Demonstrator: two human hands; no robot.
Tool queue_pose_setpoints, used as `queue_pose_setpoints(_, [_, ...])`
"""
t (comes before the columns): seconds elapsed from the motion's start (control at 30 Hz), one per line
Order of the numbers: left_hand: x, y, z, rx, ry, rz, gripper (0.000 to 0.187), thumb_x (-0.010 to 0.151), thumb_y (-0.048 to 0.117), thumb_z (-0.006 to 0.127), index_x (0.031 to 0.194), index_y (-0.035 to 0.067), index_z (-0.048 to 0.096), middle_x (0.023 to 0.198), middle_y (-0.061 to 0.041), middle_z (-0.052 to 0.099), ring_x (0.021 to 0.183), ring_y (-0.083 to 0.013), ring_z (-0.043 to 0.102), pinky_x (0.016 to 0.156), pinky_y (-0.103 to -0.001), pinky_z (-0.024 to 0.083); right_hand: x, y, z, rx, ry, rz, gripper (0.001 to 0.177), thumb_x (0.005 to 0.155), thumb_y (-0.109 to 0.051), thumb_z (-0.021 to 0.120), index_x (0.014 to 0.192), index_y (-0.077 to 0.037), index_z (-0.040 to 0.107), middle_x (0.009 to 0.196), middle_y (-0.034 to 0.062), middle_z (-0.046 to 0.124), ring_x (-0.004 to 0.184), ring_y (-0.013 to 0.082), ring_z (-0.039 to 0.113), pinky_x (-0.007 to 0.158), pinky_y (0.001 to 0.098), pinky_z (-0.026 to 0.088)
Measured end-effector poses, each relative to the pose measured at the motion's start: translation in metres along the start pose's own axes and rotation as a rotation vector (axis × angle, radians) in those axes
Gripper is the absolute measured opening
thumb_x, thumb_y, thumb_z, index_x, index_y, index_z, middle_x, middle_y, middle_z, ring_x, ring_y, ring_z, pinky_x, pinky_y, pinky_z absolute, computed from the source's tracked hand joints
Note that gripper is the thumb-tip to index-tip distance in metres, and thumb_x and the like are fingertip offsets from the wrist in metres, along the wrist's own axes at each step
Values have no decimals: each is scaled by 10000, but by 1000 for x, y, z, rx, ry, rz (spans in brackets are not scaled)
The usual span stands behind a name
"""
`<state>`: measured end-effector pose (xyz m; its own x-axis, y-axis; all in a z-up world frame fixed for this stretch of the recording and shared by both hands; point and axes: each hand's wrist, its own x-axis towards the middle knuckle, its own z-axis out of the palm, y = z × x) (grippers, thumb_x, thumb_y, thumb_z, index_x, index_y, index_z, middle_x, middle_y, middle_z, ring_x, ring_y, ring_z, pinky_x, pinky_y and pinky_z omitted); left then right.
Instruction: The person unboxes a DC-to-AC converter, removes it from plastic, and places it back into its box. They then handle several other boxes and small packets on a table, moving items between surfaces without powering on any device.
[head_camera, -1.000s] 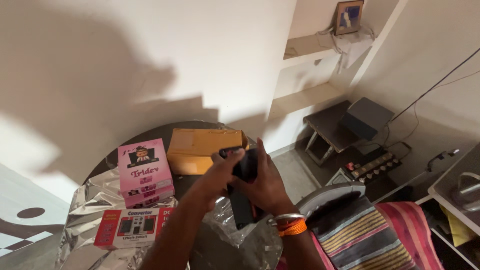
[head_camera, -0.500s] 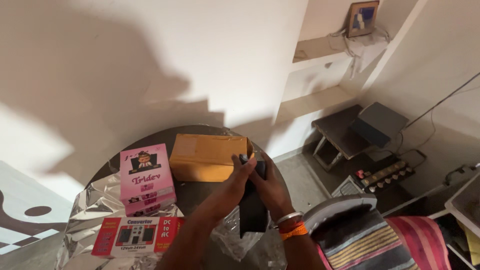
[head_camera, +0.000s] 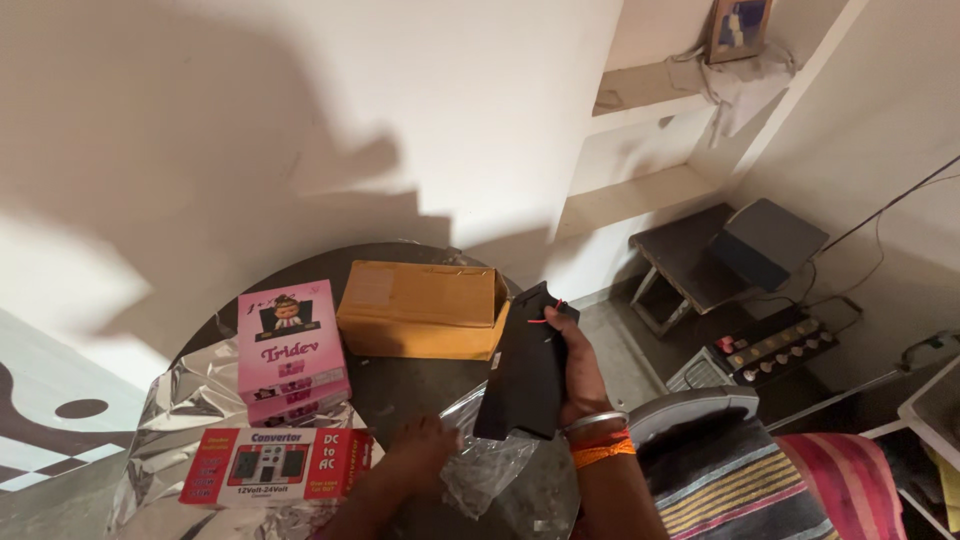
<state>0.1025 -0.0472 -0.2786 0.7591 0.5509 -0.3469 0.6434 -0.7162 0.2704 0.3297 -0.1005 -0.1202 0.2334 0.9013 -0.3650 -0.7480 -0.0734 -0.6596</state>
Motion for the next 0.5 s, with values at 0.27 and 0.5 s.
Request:
queue_pose_setpoints(0.27, [0,-3,-12,-448,380,-51,118,843,137,651,913,84,731,955,-167,724,929,-358,705,837,-470,552,-16,-12,15,27,47,-160,460,810,-413,717,1174,-132,706,1018,64,755,869,216,720,790,378,589])
queue_pose_setpoints(0.5, [-9,35,-128,-557,727,-217,204,890,265,710,909,63,692,810,-168,734,797,-345,741,727,-449,574,-34,-22,32,172,-96,-178,479,838,-417,735,1201,-107,693,1112,89,749,974,232,717,871,385,585])
